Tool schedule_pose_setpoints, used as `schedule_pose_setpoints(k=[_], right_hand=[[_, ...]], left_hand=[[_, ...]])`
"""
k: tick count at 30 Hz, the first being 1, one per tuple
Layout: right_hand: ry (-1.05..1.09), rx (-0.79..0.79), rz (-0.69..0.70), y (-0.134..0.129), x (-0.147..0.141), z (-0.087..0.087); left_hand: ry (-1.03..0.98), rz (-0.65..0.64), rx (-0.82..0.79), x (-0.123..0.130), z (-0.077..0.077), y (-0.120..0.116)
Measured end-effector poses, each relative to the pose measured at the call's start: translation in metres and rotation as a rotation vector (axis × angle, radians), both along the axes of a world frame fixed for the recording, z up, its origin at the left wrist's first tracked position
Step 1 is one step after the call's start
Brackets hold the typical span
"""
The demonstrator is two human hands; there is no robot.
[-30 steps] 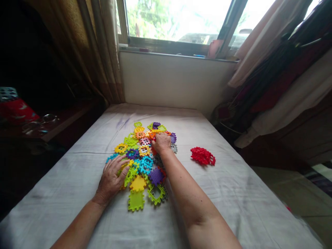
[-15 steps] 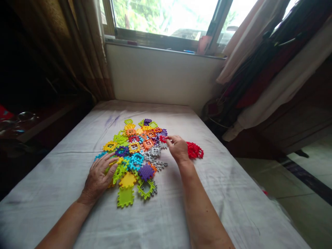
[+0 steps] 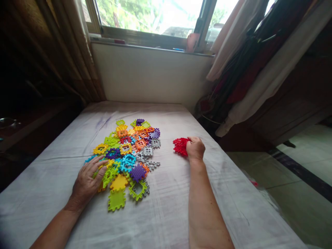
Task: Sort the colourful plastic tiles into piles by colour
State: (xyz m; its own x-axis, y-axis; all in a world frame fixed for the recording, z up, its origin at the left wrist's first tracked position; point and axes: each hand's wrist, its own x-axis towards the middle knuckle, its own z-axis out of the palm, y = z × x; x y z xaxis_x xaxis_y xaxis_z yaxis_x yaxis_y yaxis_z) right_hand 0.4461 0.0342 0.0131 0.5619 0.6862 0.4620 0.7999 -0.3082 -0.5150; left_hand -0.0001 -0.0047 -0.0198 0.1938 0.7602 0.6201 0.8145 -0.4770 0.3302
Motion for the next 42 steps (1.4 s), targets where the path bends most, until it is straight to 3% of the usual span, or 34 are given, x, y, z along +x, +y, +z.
schedule_pose_setpoints(k=[5,10,14,19,23,27,31,42], right_hand=[[0.033,-0.175,-0.032,-0.004,-0.005,0.008],[0.009,-0.153,0.015,-0.003,-0.027,0.023],[-0.085,-0.104,0.321,0.004,-0.079,0.028],[-0.280,-0.193,0.751,0.025,-0.163,0.033],[-0.445,-0.352,0.878,0.051,-0.200,0.038],[-0.521,-0.467,0.895,0.070,-0.208,0.038],[-0.576,-0.480,0.937,0.075,-0.210,0.036],[-0.514,-0.159,1.004,0.054,-0.208,0.036]], left_hand=[[-0.007,0.003,0.004,0.000,0.000,-0.001],[-0.024,0.005,-0.030,0.002,0.002,-0.002],[-0.033,0.013,-0.060,0.004,0.003,-0.003],[-0.044,0.011,-0.086,0.006,0.006,-0.006],[-0.060,0.018,-0.096,0.008,0.008,-0.007],[-0.071,0.016,-0.088,0.010,0.007,-0.007],[-0.076,0.010,-0.081,0.010,0.007,-0.007],[-0.101,0.011,-0.090,0.011,0.008,-0.007]])
